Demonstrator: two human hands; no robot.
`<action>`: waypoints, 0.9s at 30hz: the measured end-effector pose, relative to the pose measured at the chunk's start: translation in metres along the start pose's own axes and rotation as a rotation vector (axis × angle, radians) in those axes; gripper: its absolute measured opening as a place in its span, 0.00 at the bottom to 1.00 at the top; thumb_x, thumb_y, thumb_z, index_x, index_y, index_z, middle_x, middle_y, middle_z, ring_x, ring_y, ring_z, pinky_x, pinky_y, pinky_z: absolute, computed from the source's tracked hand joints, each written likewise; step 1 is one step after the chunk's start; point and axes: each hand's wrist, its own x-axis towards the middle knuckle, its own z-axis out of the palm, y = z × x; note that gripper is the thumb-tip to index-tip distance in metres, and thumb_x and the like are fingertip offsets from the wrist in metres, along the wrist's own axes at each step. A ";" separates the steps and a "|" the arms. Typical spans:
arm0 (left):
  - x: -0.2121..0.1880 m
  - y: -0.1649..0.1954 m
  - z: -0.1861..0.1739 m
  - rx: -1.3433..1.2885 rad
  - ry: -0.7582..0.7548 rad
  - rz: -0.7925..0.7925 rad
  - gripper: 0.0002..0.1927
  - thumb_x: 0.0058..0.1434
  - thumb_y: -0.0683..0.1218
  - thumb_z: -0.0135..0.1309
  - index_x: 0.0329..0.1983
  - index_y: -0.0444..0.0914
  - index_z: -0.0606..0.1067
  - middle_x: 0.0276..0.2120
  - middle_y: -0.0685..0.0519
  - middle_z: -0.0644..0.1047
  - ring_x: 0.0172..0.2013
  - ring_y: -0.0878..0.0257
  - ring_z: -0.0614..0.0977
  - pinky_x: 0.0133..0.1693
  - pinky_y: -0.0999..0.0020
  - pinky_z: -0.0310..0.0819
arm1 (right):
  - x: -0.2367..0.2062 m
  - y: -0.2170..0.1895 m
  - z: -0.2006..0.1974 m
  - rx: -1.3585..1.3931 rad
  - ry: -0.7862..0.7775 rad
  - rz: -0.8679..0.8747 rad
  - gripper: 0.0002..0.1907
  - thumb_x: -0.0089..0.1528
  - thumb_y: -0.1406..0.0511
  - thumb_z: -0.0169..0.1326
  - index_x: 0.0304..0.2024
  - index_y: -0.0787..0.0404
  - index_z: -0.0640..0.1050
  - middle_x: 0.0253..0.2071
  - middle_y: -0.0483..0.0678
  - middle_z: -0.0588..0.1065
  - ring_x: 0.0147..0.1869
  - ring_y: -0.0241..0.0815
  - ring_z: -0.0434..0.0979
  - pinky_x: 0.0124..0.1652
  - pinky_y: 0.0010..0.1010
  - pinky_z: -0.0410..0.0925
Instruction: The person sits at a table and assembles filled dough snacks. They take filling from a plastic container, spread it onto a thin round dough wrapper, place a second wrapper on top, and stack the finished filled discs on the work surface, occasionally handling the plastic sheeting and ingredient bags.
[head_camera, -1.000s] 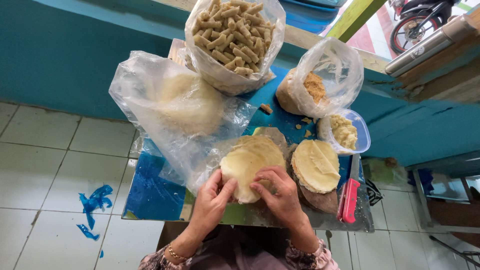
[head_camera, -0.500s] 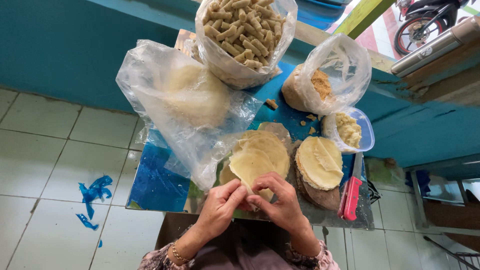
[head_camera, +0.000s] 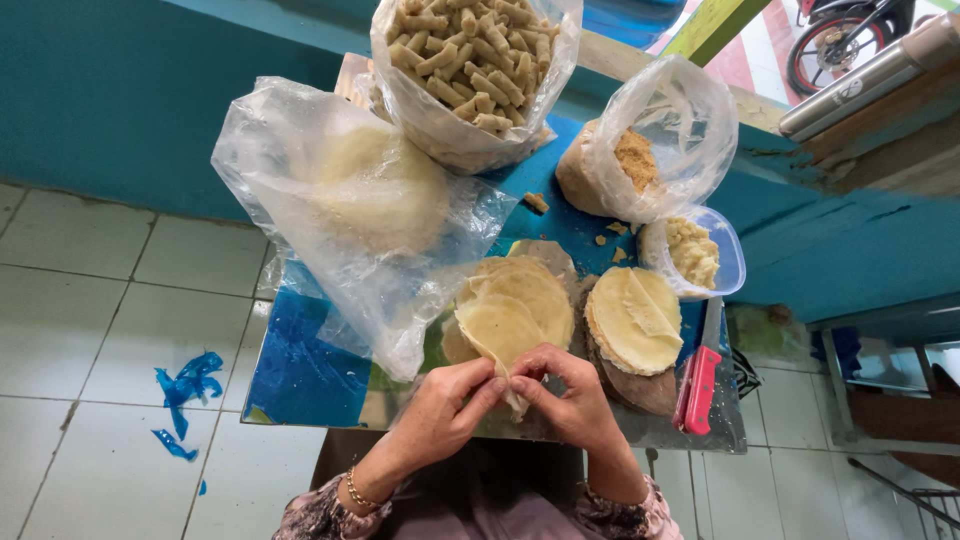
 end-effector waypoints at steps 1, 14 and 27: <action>0.000 -0.001 0.000 0.008 0.008 0.029 0.10 0.68 0.44 0.54 0.33 0.34 0.74 0.26 0.45 0.78 0.28 0.50 0.82 0.31 0.61 0.74 | 0.000 0.001 0.000 0.011 0.007 0.021 0.06 0.64 0.67 0.61 0.40 0.65 0.80 0.38 0.46 0.79 0.41 0.35 0.78 0.42 0.26 0.71; -0.003 -0.007 0.003 0.112 -0.011 0.115 0.07 0.65 0.44 0.56 0.36 0.34 0.76 0.31 0.44 0.78 0.33 0.45 0.81 0.34 0.57 0.74 | 0.000 0.006 0.003 0.022 0.071 0.037 0.06 0.61 0.70 0.62 0.38 0.66 0.78 0.35 0.45 0.77 0.37 0.33 0.75 0.38 0.25 0.70; -0.003 -0.004 0.011 -0.039 0.258 -0.115 0.11 0.62 0.46 0.59 0.41 0.34 0.74 0.26 0.50 0.77 0.26 0.62 0.79 0.29 0.66 0.73 | -0.013 0.017 0.017 0.196 0.077 0.038 0.05 0.63 0.72 0.59 0.40 0.68 0.77 0.44 0.47 0.78 0.45 0.32 0.77 0.44 0.25 0.72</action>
